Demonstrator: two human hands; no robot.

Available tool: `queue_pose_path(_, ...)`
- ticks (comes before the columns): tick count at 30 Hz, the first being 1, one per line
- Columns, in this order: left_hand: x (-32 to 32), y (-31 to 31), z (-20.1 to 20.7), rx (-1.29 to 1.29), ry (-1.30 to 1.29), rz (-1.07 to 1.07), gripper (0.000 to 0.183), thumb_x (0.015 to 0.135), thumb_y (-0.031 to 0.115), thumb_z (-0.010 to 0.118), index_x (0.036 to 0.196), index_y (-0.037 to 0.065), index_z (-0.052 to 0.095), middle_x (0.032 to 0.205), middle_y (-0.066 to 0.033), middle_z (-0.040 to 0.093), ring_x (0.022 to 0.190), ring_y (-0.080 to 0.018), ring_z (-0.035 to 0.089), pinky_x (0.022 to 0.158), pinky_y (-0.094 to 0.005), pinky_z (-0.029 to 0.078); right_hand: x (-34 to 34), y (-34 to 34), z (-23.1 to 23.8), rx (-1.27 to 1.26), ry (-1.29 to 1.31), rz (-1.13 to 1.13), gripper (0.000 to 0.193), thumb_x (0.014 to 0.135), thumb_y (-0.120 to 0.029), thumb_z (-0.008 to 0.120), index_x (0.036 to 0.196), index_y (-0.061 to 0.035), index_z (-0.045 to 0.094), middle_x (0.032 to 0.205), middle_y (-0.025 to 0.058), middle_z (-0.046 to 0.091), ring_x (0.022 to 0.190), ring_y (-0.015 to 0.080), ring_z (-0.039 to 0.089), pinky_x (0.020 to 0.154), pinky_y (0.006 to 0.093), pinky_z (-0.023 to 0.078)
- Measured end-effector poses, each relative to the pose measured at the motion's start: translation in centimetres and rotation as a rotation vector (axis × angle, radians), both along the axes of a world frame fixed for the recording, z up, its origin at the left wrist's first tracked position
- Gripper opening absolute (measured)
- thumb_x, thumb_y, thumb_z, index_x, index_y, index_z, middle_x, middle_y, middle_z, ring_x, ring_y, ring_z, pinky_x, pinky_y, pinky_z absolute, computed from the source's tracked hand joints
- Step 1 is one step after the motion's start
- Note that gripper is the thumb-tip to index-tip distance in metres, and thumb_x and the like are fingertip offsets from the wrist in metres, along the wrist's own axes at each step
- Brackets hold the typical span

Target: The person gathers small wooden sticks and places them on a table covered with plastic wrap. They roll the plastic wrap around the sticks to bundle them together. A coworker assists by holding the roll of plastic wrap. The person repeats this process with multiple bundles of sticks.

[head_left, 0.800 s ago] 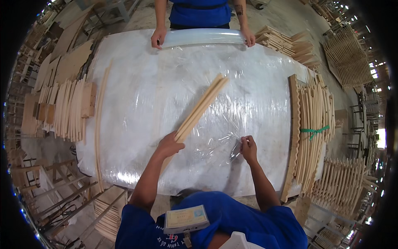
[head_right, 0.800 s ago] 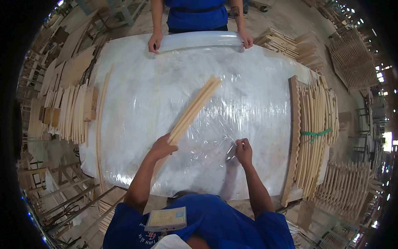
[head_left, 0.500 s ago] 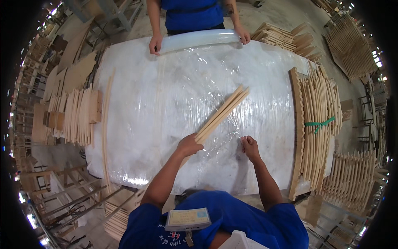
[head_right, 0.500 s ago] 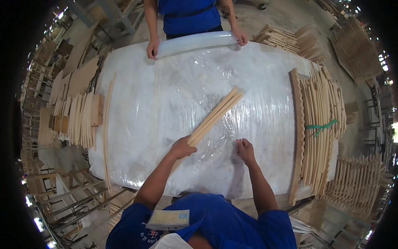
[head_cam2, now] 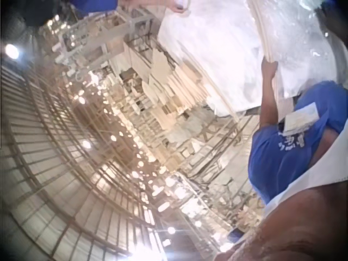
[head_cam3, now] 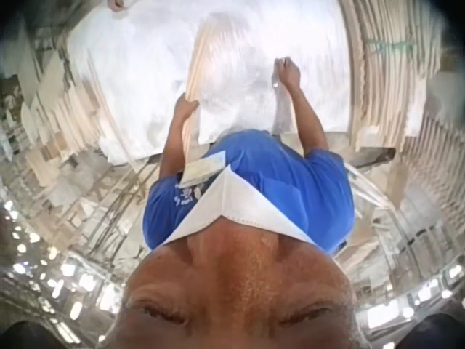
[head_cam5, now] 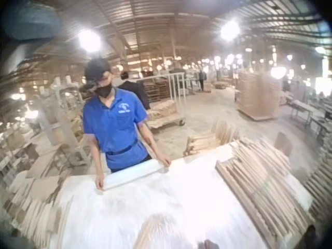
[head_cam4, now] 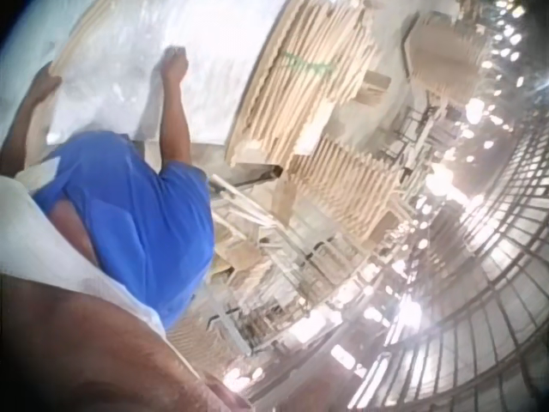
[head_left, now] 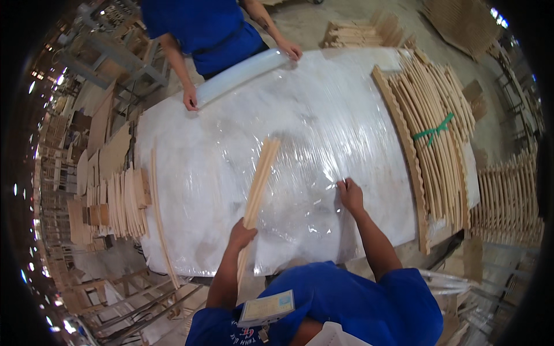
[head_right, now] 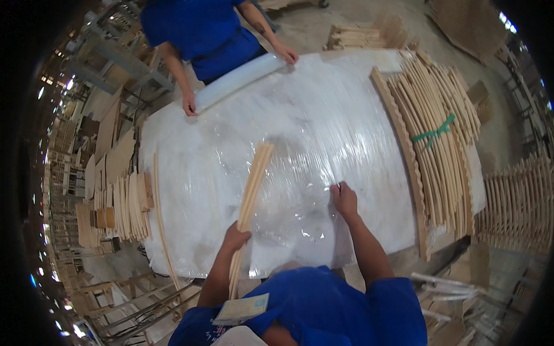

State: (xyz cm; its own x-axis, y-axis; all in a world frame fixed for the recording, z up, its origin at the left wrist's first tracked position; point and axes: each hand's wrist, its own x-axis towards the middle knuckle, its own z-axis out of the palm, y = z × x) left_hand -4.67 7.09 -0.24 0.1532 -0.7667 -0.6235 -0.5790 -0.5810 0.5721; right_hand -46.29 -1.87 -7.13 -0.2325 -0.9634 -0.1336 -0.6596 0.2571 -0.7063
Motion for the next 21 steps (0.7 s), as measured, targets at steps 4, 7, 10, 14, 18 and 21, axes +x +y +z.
queue_pose_path(4, 4.0, 2.0, 2.5, 0.007, -0.259, -0.078, 0.054, 0.082, 0.026, 0.078, 0.129, 0.003, 0.064, 0.110, -0.0249, 0.078, 0.106, -0.0454, 0.075, 0.092, -0.0527, 0.059, -1.9, 0.1, -0.6, 0.062, -0.087, -0.005, 0.040, 0.103, -0.039, 0.068, 0.101, 0.0003, 0.073, 0.086, 0.0226, 0.073, 0.077, 0.0393, 0.071, 0.074, 0.0477, 0.055)
queue_pose_path(7, 3.9, 0.0, 5.2, -0.075, -0.470, -0.357, 0.053, 0.083, 0.028, 0.076, 0.131, 0.011, 0.061, 0.109, -0.0239, 0.078, 0.104, -0.0473, 0.074, 0.090, -0.0565, 0.058, -3.1, 0.9, -0.2, 0.181, -0.367, -0.088, 0.040, 0.103, -0.038, 0.069, 0.098, 0.0007, 0.073, 0.077, 0.0138, 0.071, 0.065, 0.0240, 0.068, 0.067, 0.0405, 0.053)
queue_pose_path(10, 1.0, -4.5, 6.2, -0.036, -0.506, -0.610, 0.055, 0.084, 0.026, 0.076, 0.136, 0.014, 0.061, 0.105, -0.0203, 0.079, 0.101, -0.0436, 0.074, 0.087, -0.0546, 0.058, -3.3, 1.7, 0.4, 0.244, -0.572, -0.189, 0.038, 0.105, -0.037, 0.070, 0.094, -0.0004, 0.072, 0.074, 0.0066, 0.070, 0.060, 0.0137, 0.064, 0.061, 0.0335, 0.051)
queue_pose_path(14, -1.9, -8.3, 4.1, -0.029, -0.445, -0.815, 0.055, 0.084, 0.025, 0.075, 0.137, 0.017, 0.061, 0.104, -0.0187, 0.079, 0.101, -0.0411, 0.074, 0.088, -0.0515, 0.058, -4.1, 2.3, 0.1, 0.281, -0.765, -0.226, 0.033, 0.107, -0.033, 0.069, 0.098, -0.0007, 0.069, 0.080, 0.0069, 0.072, 0.064, 0.0135, 0.067, 0.061, 0.0299, 0.053)
queue_pose_path(18, -3.0, -8.3, 1.4, 0.007, -0.355, -0.834, 0.054, 0.083, 0.024, 0.075, 0.135, 0.017, 0.061, 0.106, -0.0180, 0.079, 0.102, -0.0415, 0.074, 0.090, -0.0524, 0.058, -4.0, 3.8, 0.7, 0.200, -0.907, -0.344, 0.030, 0.111, -0.033, 0.065, 0.110, -0.0033, 0.063, 0.091, 0.0071, 0.073, 0.075, 0.0149, 0.071, 0.071, 0.0298, 0.060)
queue_pose_path(21, -3.3, -7.0, 0.2, 0.029, -0.254, -0.797, 0.055, 0.082, 0.023, 0.074, 0.135, 0.016, 0.061, 0.107, -0.0181, 0.079, 0.104, -0.0422, 0.074, 0.092, -0.0533, 0.057, -3.1, 5.0, 1.0, 0.180, -0.922, -0.484, 0.030, 0.110, -0.034, 0.067, 0.110, -0.0041, 0.063, 0.091, 0.0066, 0.074, 0.073, 0.0137, 0.069, 0.069, 0.0289, 0.057)
